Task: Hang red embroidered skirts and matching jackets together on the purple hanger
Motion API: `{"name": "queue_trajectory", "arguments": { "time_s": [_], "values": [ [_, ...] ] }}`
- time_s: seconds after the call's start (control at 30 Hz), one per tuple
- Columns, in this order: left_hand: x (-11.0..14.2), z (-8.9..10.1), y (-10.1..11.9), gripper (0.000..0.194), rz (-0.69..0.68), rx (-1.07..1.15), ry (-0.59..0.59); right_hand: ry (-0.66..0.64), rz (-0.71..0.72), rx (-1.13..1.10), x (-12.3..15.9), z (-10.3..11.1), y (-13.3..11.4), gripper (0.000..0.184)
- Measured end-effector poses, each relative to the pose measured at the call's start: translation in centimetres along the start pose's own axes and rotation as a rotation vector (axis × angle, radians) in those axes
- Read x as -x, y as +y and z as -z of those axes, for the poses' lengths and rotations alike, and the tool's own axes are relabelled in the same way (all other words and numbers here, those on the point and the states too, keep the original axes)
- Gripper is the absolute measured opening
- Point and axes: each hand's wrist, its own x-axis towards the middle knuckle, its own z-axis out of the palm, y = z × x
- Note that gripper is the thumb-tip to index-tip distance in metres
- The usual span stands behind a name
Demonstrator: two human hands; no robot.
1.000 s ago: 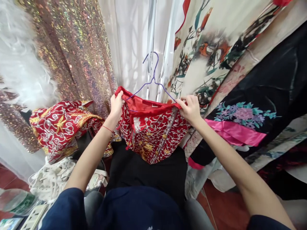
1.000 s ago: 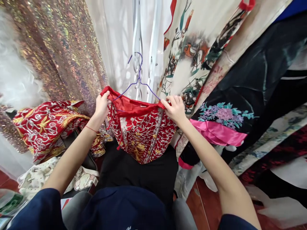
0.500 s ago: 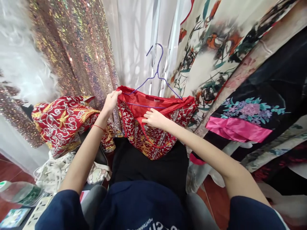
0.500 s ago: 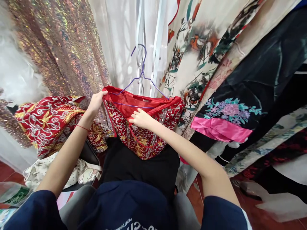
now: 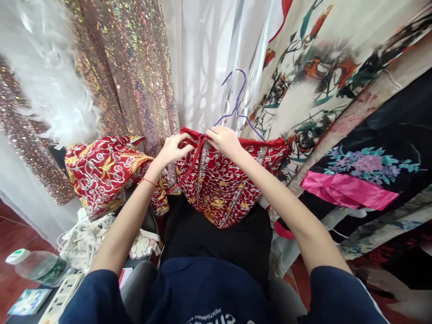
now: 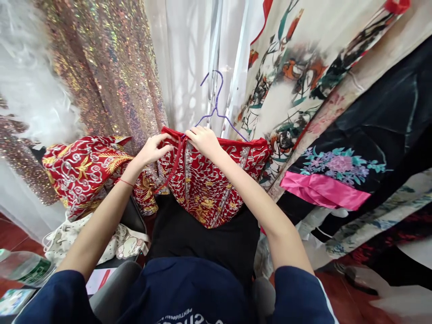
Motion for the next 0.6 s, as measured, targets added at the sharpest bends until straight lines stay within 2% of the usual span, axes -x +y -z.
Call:
{"name": "queue_trajectory", "arguments": {
  "time_s": [0.1, 0.23, 0.33, 0.4, 0.47, 0.6],
  "values": [
    [0.4, -0.2, 0.4, 0.031, -0.042, -0.032, 0.021, 0.003, 0.021, -0.016, 0.5, -0.1, -0.3, 0.032],
    [0.7, -1.0, 0.5, 0.038, -0.01, -0.049, 0.079, -0.017, 0.025, -0.061, 0.8, -0.1, -0.2, 0.04],
    [0.8, -1.5, 0.3, 0.038, 0.015, -0.061, 0.102, -0.088, 0.085, -0.057, 0.4, 0.7, -0.2, 0.047],
    [0.8, -1.8, 0.2, 0.037, 0.021, -0.064, 0.101, -0.157, 0.133, -0.039, -0.1, 1.8, -0.3, 0.043],
    [0.8, -2.0, 0.0, 0.037, 0.019, -0.055, 0.101, -0.166, 0.142, -0.054, -0.7, 3.4, -0.7, 0.033],
    [0.7, -2.4, -0.4, 0.039, 0.021, -0.039, 0.116, -0.089, 0.009, -0.287, -2.8, 6.4, -1.5, 0.011]
  ]
}}
